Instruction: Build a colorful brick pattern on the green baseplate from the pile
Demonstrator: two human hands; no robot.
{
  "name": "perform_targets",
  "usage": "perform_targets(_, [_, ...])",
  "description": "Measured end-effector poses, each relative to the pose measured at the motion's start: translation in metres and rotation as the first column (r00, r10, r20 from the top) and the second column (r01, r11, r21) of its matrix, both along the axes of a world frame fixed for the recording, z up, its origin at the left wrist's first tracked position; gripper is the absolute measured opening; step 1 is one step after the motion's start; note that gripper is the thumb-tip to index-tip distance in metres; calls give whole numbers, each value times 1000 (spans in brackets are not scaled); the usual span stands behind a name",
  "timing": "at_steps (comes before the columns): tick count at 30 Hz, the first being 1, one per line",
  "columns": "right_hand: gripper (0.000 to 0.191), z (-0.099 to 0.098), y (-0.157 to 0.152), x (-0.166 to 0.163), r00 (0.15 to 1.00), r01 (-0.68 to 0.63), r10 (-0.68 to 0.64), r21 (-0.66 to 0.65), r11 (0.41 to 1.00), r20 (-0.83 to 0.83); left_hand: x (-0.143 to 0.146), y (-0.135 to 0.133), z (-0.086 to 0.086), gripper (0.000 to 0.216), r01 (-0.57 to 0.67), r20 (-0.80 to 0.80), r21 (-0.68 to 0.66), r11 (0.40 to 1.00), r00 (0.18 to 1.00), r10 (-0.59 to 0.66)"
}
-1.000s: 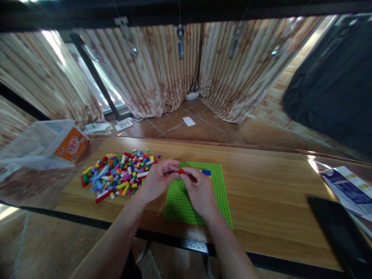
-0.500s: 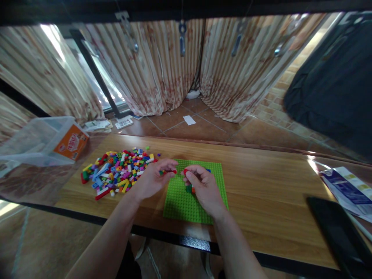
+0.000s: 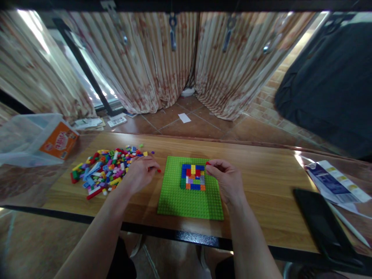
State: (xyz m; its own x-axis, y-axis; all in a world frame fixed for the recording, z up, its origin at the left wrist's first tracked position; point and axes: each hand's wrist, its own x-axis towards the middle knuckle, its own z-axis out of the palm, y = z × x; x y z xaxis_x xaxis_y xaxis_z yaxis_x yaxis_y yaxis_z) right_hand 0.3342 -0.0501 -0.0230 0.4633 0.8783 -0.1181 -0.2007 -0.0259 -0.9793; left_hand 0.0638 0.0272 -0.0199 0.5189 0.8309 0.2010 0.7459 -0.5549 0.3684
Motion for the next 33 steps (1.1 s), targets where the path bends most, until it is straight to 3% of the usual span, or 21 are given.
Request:
perform_targets(9, [27,-5,1,-1,981,-34,47,-71,997,190,-5,1,4,20,-33,-27,21,999,999,34])
perform_targets(16, [20,-18,1,7,851,-21,68,-97,995,520,-10,4,8,13,-82,-25,7,997,996,82])
perform_targets(25, [19,-15,0,-2,818,-47,81,-75,996,569,-12,11,3,18,-45,176,0,999,983,45])
perform_targets(33, [15,-7,-9,-25,768,-296,296,-95,950,568,-5,4,5,16,24,242,9,1000,970,-26])
